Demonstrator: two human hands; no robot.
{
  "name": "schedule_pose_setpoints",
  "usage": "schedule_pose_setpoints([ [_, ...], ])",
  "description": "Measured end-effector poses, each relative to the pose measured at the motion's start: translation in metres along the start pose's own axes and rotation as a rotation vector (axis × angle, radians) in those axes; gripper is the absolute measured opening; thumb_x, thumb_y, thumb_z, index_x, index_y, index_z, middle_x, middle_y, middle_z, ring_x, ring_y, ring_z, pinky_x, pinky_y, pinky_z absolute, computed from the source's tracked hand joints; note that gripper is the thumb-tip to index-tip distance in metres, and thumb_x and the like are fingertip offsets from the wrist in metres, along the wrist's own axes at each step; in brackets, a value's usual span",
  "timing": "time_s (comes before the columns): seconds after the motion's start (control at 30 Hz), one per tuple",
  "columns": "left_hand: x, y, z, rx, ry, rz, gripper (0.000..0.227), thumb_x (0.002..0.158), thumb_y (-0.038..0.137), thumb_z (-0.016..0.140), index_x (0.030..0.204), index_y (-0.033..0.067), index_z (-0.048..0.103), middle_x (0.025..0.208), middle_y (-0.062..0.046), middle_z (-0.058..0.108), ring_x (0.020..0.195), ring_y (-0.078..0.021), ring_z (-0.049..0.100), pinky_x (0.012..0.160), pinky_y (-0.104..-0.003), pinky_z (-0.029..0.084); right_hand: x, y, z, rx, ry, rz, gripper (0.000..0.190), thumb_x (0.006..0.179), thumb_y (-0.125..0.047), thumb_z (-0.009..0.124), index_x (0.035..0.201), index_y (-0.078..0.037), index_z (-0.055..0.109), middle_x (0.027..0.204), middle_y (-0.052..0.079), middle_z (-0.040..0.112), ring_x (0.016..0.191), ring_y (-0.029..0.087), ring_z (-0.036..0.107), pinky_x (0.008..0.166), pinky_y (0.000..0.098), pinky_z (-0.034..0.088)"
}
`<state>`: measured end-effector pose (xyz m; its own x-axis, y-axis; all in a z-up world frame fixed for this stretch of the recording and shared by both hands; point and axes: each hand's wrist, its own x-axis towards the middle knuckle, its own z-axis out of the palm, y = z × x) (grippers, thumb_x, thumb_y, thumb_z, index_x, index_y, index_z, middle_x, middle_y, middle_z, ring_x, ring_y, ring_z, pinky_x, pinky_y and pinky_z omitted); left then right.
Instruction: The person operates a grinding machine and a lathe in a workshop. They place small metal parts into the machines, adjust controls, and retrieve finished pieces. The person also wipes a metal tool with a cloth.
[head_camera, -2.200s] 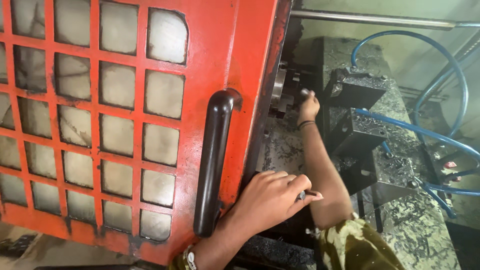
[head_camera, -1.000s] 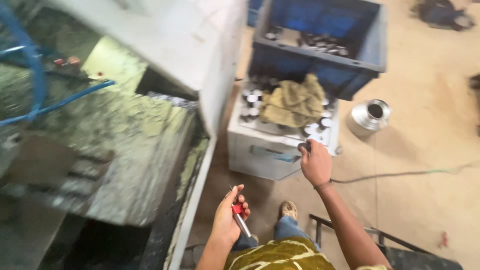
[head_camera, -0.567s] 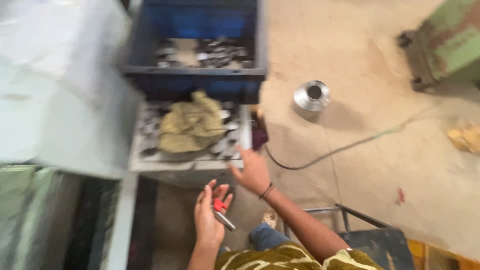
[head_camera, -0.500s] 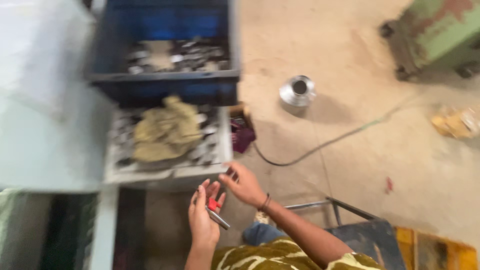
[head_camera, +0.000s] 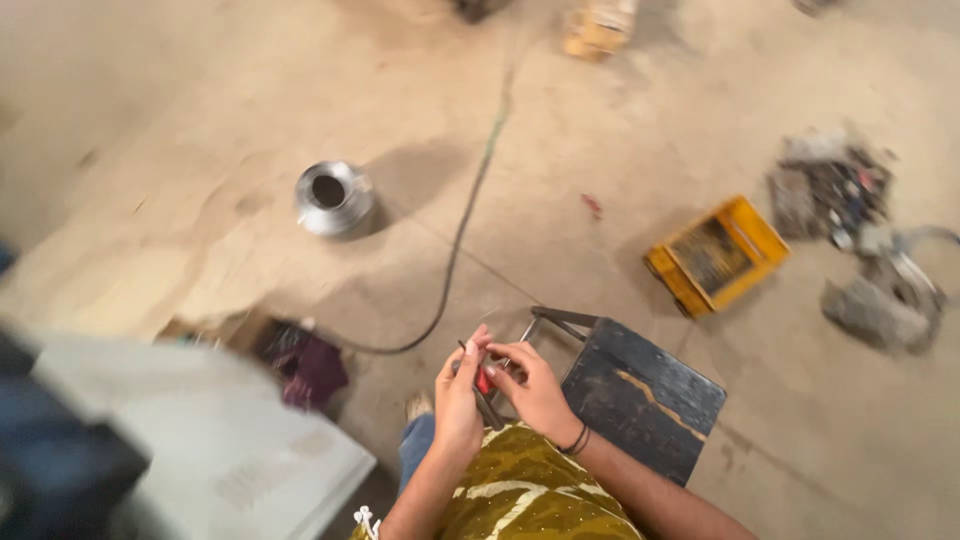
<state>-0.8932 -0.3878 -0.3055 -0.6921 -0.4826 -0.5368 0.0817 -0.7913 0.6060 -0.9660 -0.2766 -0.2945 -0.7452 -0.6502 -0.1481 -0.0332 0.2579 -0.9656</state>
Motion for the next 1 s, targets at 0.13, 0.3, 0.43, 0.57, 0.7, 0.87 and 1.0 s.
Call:
schedule_pose_setpoints([
  [0.13,0.055,0.002,0.057,0.180,-0.190,-0.113,0.035,0.102,0.026,0.057,0.120,-0.0015,0.068,0.137,-0.011,0.068,0.125,-0.0194,0.062,0.100,-0.034,0.052,0.031,0.017,-0.035,0.049,0.223,0.047,0.024,0.097,-0.008,0.071,0.120,-0.001,0.074,0.098,0.006,0.066,0.079,0.012,0.056,0.070,0.0266,0.047],
  [0.3,0.128,0.030,0.115,0.305,-0.319,-0.313,0.039,0.103,0.030,0.057,0.122,-0.0019,0.069,0.128,-0.014,0.070,0.113,-0.0204,0.063,0.093,-0.033,0.053,0.106,0.029,-0.058,0.464,0.215,0.124,0.014,0.104,-0.015,0.062,0.104,-0.001,0.066,0.088,0.002,0.067,0.080,0.009,0.061,0.073,0.0251,0.051],
  [0.43,0.206,0.073,0.177,0.488,-0.378,-0.369,0.044,0.102,0.034,0.056,0.127,0.0005,0.069,0.121,-0.011,0.071,0.104,-0.0196,0.065,0.084,-0.035,0.053,0.195,0.017,-0.090,0.662,0.316,0.271,0.011,0.104,-0.015,0.061,0.105,-0.004,0.063,0.089,0.005,0.069,0.077,0.012,0.065,0.067,0.0283,0.052],
  [0.57,0.273,0.070,0.229,0.535,-0.434,-0.482,0.045,0.098,0.039,0.053,0.126,0.0044,0.062,0.119,-0.005,0.073,0.111,-0.0141,0.070,0.089,-0.036,0.059,0.224,0.023,-0.140,0.856,0.621,0.287,0.016,0.099,-0.014,0.060,0.110,-0.004,0.065,0.088,0.009,0.072,0.075,0.019,0.070,0.068,0.0331,0.057],
  [0.7,0.315,0.017,0.268,0.535,-0.352,-0.763,0.040,0.098,0.043,0.060,0.118,0.0082,0.058,0.099,-0.007,0.066,0.097,-0.0228,0.068,0.086,-0.044,0.059,0.186,0.042,-0.169,0.973,0.957,0.299,0.022,0.097,-0.012,0.059,0.115,-0.001,0.066,0.094,0.009,0.072,0.084,0.019,0.071,0.077,0.0348,0.058],
  [0.87,0.331,-0.069,0.311,0.590,-0.462,-1.057,0.049,0.100,0.058,0.056,0.116,0.0116,0.056,0.090,-0.006,0.059,0.087,-0.0242,0.064,0.079,-0.044,0.056,0.123,0.075,-0.190,1.130,1.383,0.326,0.021,0.096,-0.010,0.056,0.114,-0.001,0.065,0.097,0.010,0.072,0.088,0.020,0.071,0.080,0.0366,0.058],
  [1.0,0.329,-0.144,0.360,0.813,-0.528,-1.203,0.050,0.100,0.052,0.043,0.125,0.0111,0.059,0.093,-0.006,0.064,0.085,-0.0228,0.064,0.079,-0.043,0.054,0.104,0.113,-0.220,1.208,1.601,0.235,0.021,0.096,-0.008,0.057,0.115,-0.003,0.064,0.098,0.008,0.072,0.089,0.018,0.070,0.083,0.0361,0.058],
])
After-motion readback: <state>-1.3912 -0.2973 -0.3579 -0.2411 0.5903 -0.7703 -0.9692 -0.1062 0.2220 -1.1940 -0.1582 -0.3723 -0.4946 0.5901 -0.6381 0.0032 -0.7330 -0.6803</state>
